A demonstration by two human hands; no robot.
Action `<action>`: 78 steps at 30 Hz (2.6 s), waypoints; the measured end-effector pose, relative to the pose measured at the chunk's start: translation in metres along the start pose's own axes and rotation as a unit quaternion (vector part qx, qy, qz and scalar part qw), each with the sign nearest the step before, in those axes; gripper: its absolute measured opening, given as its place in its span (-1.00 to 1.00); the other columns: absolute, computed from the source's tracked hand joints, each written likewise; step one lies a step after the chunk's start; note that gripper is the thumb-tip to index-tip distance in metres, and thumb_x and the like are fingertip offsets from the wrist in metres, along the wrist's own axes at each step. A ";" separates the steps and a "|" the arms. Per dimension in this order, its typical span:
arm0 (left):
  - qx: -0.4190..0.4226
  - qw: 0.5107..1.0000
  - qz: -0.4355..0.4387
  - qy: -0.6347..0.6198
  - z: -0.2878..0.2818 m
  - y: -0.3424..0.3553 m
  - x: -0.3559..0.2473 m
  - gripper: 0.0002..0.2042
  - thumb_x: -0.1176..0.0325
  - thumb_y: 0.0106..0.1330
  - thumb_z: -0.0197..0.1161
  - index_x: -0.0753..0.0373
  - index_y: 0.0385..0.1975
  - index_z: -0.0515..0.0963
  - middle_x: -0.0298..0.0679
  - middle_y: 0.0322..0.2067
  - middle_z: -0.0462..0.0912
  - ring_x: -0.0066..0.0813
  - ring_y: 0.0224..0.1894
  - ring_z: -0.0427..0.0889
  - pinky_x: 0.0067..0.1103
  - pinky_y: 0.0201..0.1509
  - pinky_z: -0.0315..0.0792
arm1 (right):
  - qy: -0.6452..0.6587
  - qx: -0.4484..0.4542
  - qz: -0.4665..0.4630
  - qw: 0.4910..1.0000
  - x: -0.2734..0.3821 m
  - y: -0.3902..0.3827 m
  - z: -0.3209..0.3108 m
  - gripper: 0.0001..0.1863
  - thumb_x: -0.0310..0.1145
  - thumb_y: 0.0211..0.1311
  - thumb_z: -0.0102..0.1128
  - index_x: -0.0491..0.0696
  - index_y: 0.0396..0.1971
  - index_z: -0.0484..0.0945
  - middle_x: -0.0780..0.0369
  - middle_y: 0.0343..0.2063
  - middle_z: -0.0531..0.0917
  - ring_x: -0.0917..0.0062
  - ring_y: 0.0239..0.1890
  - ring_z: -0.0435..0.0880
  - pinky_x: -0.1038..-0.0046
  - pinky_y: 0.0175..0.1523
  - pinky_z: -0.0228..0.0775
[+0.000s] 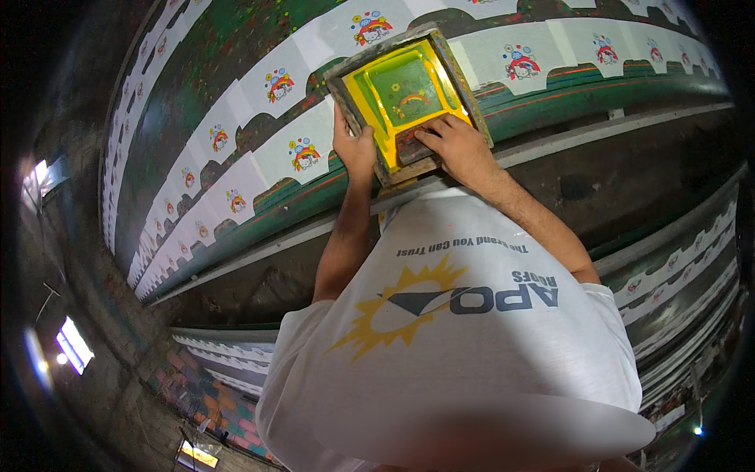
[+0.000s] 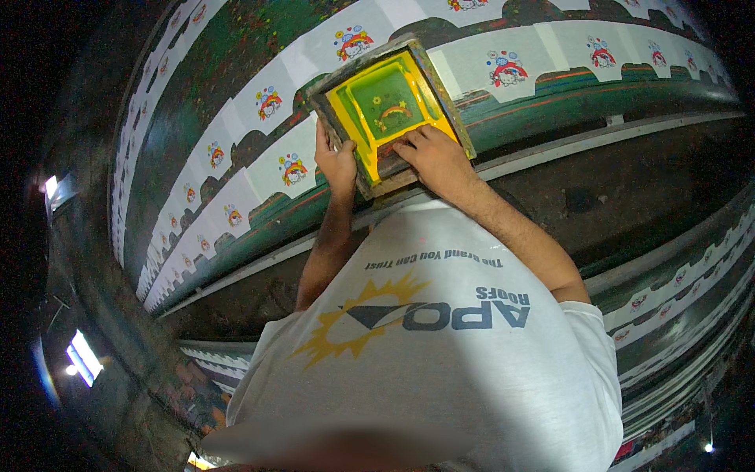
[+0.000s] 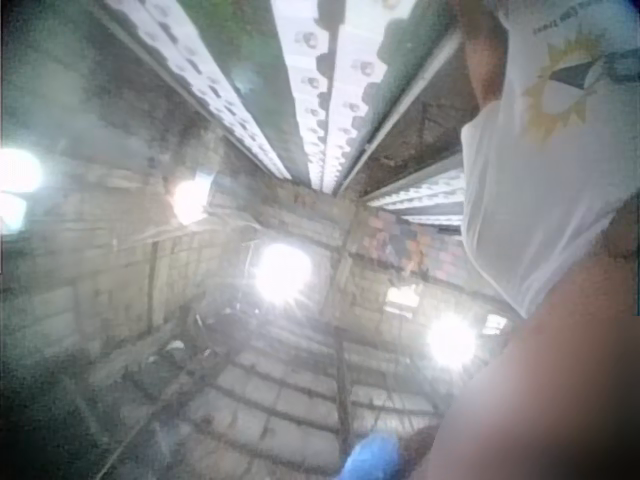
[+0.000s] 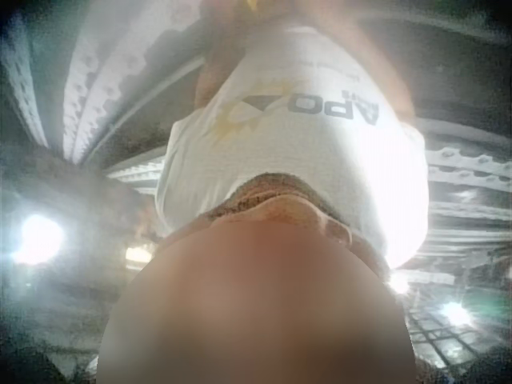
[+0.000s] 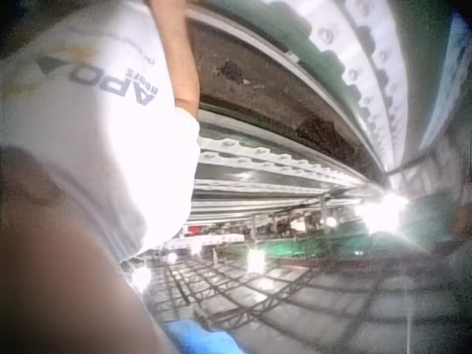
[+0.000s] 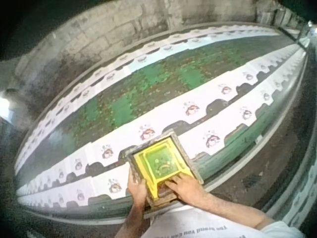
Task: The person uses a squeegee to spread green ink across a screen-printing frame placed over a long roll of paper with cartoon graphics. They repeatedly pull the squeegee across the screen to transfer the ink onto the paper.
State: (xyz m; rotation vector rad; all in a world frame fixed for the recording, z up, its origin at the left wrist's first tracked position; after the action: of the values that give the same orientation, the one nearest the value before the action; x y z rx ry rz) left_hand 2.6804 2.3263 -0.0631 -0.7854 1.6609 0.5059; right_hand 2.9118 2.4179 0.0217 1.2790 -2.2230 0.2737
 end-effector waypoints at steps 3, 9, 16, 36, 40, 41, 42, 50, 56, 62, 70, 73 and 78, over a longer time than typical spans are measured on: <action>0.003 1.000 -0.006 0.001 0.000 0.000 -0.005 -0.11 0.76 0.13 0.25 0.51 0.59 0.16 0.06 0.48 0.42 -0.16 0.46 0.49 -0.35 0.55 0.34 | 0.004 -0.011 -0.003 1.000 -0.003 -0.002 0.003 -0.54 -0.47 0.18 0.32 -0.01 0.13 0.72 0.19 0.04 0.68 0.23 0.14 0.65 0.23 0.24 0.59; 0.010 0.999 -0.012 -0.040 0.000 0.001 -0.003 -0.13 0.75 0.15 0.22 0.52 0.59 0.14 0.08 0.48 0.42 -0.22 0.45 0.49 -0.40 0.52 0.36 | 0.016 -0.023 0.003 1.000 -0.004 -0.004 0.008 -0.45 -0.55 0.06 0.39 -0.01 0.15 0.70 0.21 0.08 0.67 0.25 0.19 0.63 0.24 0.29 0.57; -0.020 0.991 0.054 0.125 -0.001 -0.001 0.004 -0.13 0.70 0.14 0.28 0.43 0.58 0.23 0.13 0.38 0.53 -0.11 0.40 0.56 -0.38 0.49 0.39 | -0.006 -0.028 0.000 1.000 -0.007 0.015 0.010 -0.46 -0.56 0.06 0.36 -0.03 0.14 0.70 0.18 0.08 0.68 0.22 0.17 0.65 0.23 0.28 0.57; -0.017 0.969 0.091 0.227 0.001 -0.003 0.005 -0.12 0.53 0.17 0.37 0.48 0.57 0.19 0.24 0.44 0.41 0.18 0.48 0.37 -0.16 0.61 0.22 | -0.012 0.017 0.023 1.000 -0.055 0.144 0.001 -0.59 -0.54 0.22 0.38 0.01 0.10 0.74 0.06 -0.04 0.77 0.03 0.10 0.70 0.07 0.19 0.57; -0.019 0.972 0.106 0.209 0.001 -0.004 0.004 -0.14 0.47 0.22 0.37 0.51 0.57 0.17 0.28 0.45 0.38 0.21 0.50 0.33 -0.13 0.63 0.19 | -0.034 0.037 0.039 0.998 -0.039 0.100 0.006 -0.51 -0.59 0.17 0.31 0.04 0.14 0.73 0.10 0.01 0.75 0.06 0.12 0.69 0.08 0.20 0.60; -0.019 0.973 0.107 0.204 0.001 -0.004 0.004 -0.14 0.47 0.23 0.37 0.51 0.57 0.17 0.28 0.45 0.37 0.22 0.50 0.32 -0.13 0.63 0.19 | -0.028 0.036 0.039 0.998 -0.032 0.087 0.005 -0.48 -0.61 0.16 0.29 0.04 0.15 0.72 0.11 0.03 0.75 0.07 0.14 0.68 0.09 0.21 0.60; -0.017 0.974 0.102 0.200 0.001 -0.004 0.004 -0.15 0.46 0.24 0.37 0.51 0.57 0.17 0.29 0.46 0.36 0.22 0.51 0.32 -0.13 0.64 0.18 | -0.021 0.036 0.039 0.998 -0.024 0.075 0.006 -0.46 -0.63 0.14 0.27 0.04 0.16 0.72 0.12 0.05 0.74 0.08 0.15 0.67 0.10 0.22 0.60; -0.035 0.978 0.092 0.183 0.004 -0.006 0.003 -0.16 0.46 0.25 0.43 0.48 0.55 0.23 0.23 0.46 0.39 0.18 0.52 0.33 -0.13 0.63 0.21 | -0.006 0.037 0.112 0.993 0.019 0.015 0.007 -0.28 -0.85 -0.04 0.16 -0.02 0.18 0.72 0.12 0.15 0.72 0.11 0.23 0.62 0.16 0.35 0.51; -0.045 0.975 0.113 0.186 0.005 -0.003 0.008 -0.14 0.45 0.20 0.46 0.47 0.54 0.25 0.22 0.44 0.43 0.19 0.50 0.36 -0.12 0.62 0.21 | -0.018 0.052 0.102 0.993 0.018 0.020 0.006 -0.25 -0.77 -0.08 0.31 0.03 0.24 0.69 0.15 0.16 0.71 0.13 0.26 0.61 0.16 0.36 0.52; -0.056 0.966 0.134 0.215 0.006 0.000 0.017 -0.15 0.49 0.14 0.52 0.44 0.51 0.34 0.17 0.41 0.50 0.12 0.46 0.44 -0.17 0.58 0.27 | -0.013 0.034 0.121 0.992 0.024 0.012 0.007 -0.24 -0.75 -0.08 0.34 0.08 0.24 0.70 0.20 0.15 0.72 0.19 0.26 0.62 0.21 0.39 0.51; -0.042 0.973 0.100 0.202 0.012 -0.009 -0.012 -0.16 0.56 0.15 0.35 0.43 0.55 0.27 0.18 0.42 0.47 0.16 0.45 0.40 -0.15 0.59 0.21 | -0.016 0.021 0.069 0.997 0.007 0.001 -0.008 -0.27 -0.56 -0.09 0.54 0.06 0.23 0.68 0.24 0.14 0.70 0.24 0.21 0.63 0.22 0.31 0.57; -0.044 0.973 0.127 0.187 0.045 -0.019 -0.034 -0.14 0.58 0.15 0.35 0.42 0.56 0.26 0.18 0.40 0.48 0.15 0.44 0.42 -0.16 0.57 0.25 | 0.001 0.002 0.061 0.998 -0.021 -0.016 -0.031 -0.30 -0.57 -0.04 0.49 0.07 0.23 0.68 0.25 0.15 0.69 0.24 0.21 0.63 0.23 0.31 0.56; -0.040 0.976 0.134 0.167 0.144 -0.032 -0.061 -0.13 0.61 0.15 0.33 0.41 0.57 0.23 0.17 0.42 0.46 0.15 0.46 0.40 -0.18 0.58 0.26 | 0.015 -0.031 0.068 0.997 -0.097 -0.050 -0.082 -0.35 -0.70 0.02 0.28 0.03 0.20 0.71 0.25 0.16 0.70 0.23 0.21 0.63 0.22 0.34 0.54</action>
State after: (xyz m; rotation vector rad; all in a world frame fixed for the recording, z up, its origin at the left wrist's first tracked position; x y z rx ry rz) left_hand 2.8078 2.4185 -0.0348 -0.7365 2.0863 0.6590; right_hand 3.0219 2.4977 0.0306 1.0870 -2.2791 0.2719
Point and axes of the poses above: each hand's wrist, its own y-axis towards the middle knuckle, its own z-axis out of the palm, x = y × z, the point moved 2 cm from there along y, towards the middle knuckle
